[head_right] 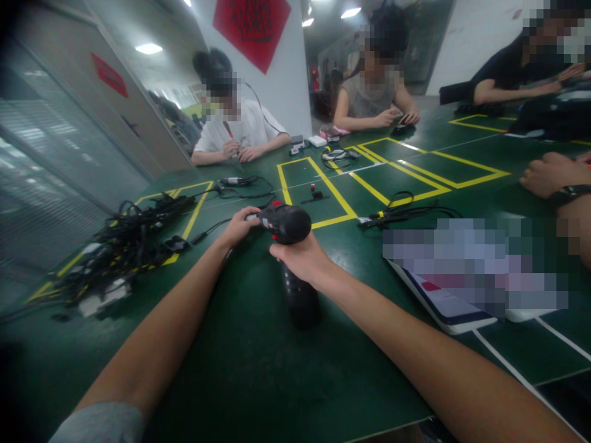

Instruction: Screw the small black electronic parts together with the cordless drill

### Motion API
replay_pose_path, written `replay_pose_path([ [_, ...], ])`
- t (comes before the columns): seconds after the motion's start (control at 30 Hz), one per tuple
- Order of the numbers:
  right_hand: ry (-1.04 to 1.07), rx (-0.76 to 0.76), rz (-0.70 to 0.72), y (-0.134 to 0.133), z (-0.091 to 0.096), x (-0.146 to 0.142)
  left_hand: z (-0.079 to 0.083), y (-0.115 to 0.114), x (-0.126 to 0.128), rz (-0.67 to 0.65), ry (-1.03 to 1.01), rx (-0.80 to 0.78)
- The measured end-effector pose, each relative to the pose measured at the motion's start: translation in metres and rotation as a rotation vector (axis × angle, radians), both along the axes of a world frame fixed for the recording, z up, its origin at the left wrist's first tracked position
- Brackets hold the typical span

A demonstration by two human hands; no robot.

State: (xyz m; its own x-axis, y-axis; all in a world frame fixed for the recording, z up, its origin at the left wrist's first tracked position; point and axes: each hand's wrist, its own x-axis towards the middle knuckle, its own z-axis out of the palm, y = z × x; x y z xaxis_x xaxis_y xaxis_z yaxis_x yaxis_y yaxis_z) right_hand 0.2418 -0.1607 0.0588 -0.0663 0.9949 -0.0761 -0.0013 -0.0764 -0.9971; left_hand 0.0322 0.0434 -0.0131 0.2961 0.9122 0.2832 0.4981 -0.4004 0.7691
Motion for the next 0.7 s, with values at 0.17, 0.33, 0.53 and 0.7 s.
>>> replay_pose_path([
  [0.17,-0.008,-0.002,0.007,-0.0004,0.0008,0.0001,0.0,-0.0007,0.0006,0.016,0.013,0.003],
  [0.33,-0.008,-0.008,0.003,-0.0007,0.0021,0.0004,0.0019,-0.0024,0.0015,0.013,0.004,-0.01],
  [0.53,0.001,-0.011,0.009,-0.0017,0.0042,0.0001,0.0008,-0.0009,0.0011,0.009,-0.003,0.01],
  [0.7,0.008,0.004,0.018,-0.0013,0.0019,0.0007,0.0025,-0.0018,0.0019,0.031,0.009,-0.003],
])
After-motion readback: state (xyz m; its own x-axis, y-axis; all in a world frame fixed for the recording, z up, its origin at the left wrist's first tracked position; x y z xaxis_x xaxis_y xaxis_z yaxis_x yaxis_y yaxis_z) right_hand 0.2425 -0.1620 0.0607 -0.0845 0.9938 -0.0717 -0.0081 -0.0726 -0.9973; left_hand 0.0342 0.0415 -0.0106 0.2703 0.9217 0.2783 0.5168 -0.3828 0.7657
